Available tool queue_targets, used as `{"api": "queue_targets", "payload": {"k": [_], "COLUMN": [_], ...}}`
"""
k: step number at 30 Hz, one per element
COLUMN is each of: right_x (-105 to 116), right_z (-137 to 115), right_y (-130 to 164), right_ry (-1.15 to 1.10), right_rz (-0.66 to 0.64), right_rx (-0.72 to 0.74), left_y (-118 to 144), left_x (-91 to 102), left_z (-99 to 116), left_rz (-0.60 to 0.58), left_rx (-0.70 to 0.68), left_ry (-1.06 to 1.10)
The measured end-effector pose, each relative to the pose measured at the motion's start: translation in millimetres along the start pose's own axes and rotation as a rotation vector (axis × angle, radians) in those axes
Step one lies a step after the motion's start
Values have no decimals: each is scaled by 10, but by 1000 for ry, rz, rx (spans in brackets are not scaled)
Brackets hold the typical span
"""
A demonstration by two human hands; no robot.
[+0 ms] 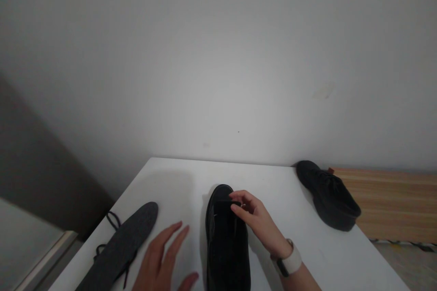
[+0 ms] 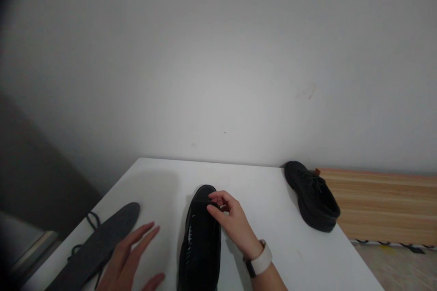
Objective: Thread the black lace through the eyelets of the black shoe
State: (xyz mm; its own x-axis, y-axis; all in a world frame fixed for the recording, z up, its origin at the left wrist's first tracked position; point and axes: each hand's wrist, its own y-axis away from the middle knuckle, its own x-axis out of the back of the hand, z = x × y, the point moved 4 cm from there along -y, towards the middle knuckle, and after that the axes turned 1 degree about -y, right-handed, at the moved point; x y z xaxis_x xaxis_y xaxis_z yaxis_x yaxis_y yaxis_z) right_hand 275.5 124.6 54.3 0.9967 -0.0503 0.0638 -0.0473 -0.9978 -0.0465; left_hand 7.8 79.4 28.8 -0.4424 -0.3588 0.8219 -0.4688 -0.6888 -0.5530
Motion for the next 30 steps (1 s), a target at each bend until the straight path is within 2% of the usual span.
{"api": "queue_targets", "payload": {"k": [2,5,9,13,16,21,30], "right_x": [42,99,114,90,106,164,218], "right_z": [-61,-114,-133,-146,-181,-244,-286], "right_y": [69,146,215,292,353,431,547], "right_ry": [37,50,96,174,208,224,188], "right_rz": [8,26,20,22,54,82,166], "right_rx": [32,40,57,107,133,173,223], "left_y": [108,353,619,660,613,510,373], "left_x": [46,-29,-142,-180,-188,-109,-16], "left_z": [-387,-842,-1139,-1251,-1309,-1317,-1323], "left_rz": [-1,-101,-231,-332,-378,-316,-270], "left_rx": [86,191,346,468,508,584,622], "left_ry": [-134,-266,-357,-337,-299,-289,-7]}}
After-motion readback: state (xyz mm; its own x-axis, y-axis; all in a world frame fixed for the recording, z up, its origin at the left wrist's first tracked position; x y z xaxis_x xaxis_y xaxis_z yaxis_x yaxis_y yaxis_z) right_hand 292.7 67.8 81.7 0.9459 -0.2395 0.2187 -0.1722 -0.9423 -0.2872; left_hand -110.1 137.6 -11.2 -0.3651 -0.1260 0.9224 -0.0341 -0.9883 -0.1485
